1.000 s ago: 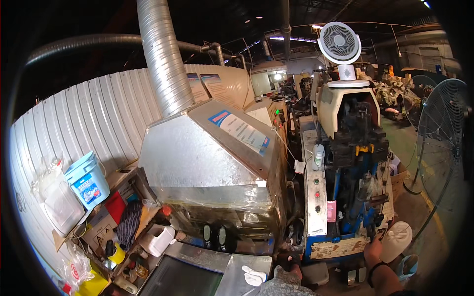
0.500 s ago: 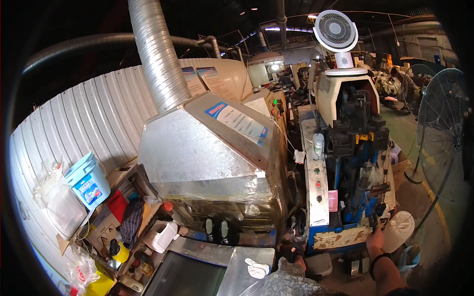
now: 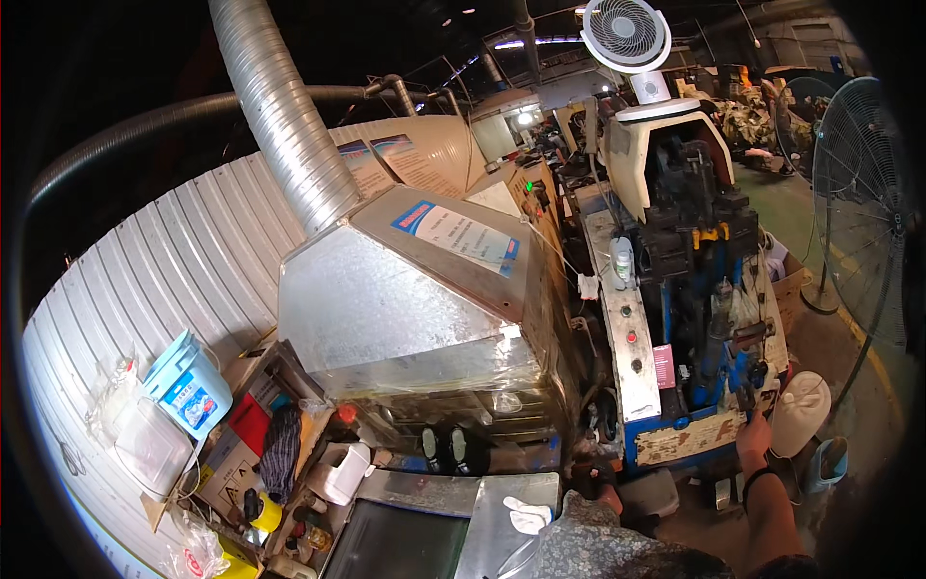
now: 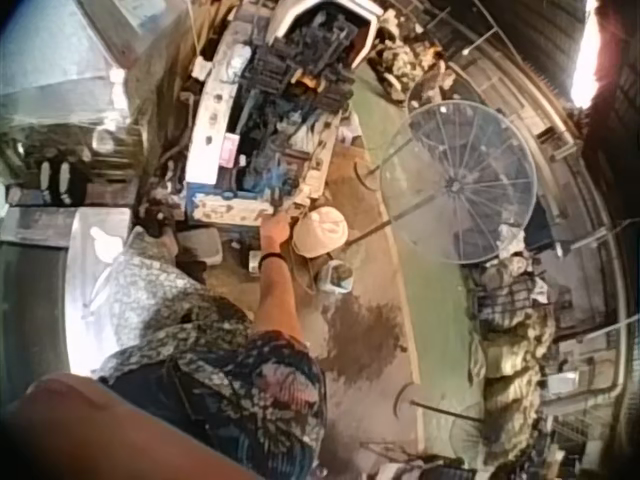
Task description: The person is inspecting and cleaning shoes on a factory conveyor belt.
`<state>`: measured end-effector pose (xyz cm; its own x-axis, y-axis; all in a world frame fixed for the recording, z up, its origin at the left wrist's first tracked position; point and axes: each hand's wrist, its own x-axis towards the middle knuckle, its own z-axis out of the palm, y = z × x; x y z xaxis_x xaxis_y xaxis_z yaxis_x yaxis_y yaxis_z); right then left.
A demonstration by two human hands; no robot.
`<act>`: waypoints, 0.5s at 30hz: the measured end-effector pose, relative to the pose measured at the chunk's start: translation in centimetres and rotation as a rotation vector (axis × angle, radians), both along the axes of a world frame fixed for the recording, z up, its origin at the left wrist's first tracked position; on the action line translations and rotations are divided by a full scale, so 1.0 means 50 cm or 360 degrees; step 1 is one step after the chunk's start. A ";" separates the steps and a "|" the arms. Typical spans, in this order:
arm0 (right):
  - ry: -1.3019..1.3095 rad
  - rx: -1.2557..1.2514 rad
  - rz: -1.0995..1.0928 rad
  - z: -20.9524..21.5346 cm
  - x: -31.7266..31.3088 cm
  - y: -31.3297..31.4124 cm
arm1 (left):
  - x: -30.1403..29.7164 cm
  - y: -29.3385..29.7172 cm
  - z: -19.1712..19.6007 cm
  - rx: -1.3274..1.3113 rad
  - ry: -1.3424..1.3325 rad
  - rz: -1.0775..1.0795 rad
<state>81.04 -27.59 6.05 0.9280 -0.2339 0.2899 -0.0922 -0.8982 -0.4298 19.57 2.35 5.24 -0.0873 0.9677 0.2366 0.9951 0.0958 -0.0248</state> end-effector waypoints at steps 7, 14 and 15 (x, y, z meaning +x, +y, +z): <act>-0.0062 -0.0014 -0.0012 -0.032 0.010 -0.008 | -0.012 0.002 0.025 -0.0352 0.0214 0.0028; -0.0162 -0.0002 0.0001 -0.015 0.005 -0.003 | -0.028 0.003 -0.011 -0.0331 0.0107 0.0016; -0.0158 -0.0005 0.0003 -0.017 0.003 -0.005 | -0.030 -0.001 -0.016 -0.0332 0.0087 0.0016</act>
<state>81.18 -27.82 5.19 0.8950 -0.2313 0.3814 -0.0477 -0.8997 -0.4339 18.07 2.32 4.46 -0.0898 0.9953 0.0356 0.9908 0.0930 -0.0988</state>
